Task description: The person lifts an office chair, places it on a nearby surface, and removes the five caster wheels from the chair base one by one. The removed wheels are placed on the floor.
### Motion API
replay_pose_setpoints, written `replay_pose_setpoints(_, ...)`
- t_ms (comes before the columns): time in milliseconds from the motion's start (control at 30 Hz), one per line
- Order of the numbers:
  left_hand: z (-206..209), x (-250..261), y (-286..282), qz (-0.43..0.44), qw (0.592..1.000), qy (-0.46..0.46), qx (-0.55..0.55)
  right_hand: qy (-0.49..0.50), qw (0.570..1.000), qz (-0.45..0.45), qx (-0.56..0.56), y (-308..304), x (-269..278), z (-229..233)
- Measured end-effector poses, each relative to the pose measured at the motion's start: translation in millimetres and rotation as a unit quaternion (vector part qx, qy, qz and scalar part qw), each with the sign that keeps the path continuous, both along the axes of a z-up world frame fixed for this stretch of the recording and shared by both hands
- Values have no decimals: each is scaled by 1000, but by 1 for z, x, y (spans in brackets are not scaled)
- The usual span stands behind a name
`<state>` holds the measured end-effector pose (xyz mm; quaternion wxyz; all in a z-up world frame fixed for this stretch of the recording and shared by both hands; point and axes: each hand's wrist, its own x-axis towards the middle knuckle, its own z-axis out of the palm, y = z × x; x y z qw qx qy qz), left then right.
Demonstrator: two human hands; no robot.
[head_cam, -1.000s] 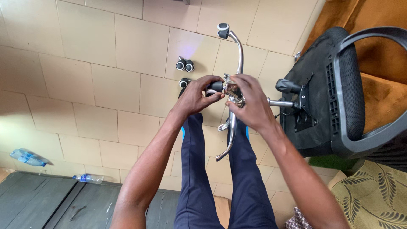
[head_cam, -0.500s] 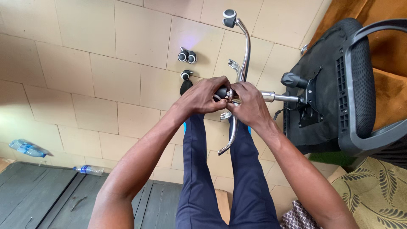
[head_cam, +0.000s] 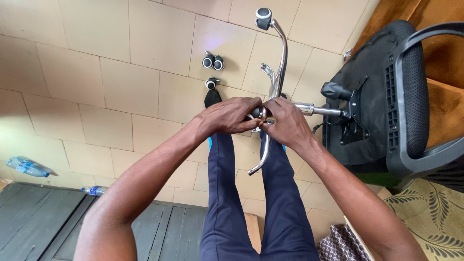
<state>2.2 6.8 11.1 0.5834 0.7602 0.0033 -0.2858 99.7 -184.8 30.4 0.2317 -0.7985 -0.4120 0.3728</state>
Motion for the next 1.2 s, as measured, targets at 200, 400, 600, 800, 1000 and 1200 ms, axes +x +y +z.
replay_pose_setpoints(200,-8,-15,-10,-32,997,10,-63,35,998,46,-9,-12,-4,-7)
replay_pose_setpoints(400,-3,-26,-18,9,995,30,-93,54,996,61,33,-24,-13,-22)
replay_pose_setpoints(600,-13,-32,-24,-25,996,25,-76,73,991,74,83,-35,-13,-35)
replay_pose_setpoints(800,-9,-41,-27,20,998,-42,-33,91,985,69,130,-34,-13,-40)
replay_pose_setpoints(1000,-16,-45,-33,81,995,-55,-11,132,985,57,94,-29,-6,-44)
replay_pose_setpoints(1200,-33,-58,-47,92,983,-157,38,122,985,53,109,-36,-10,-47)
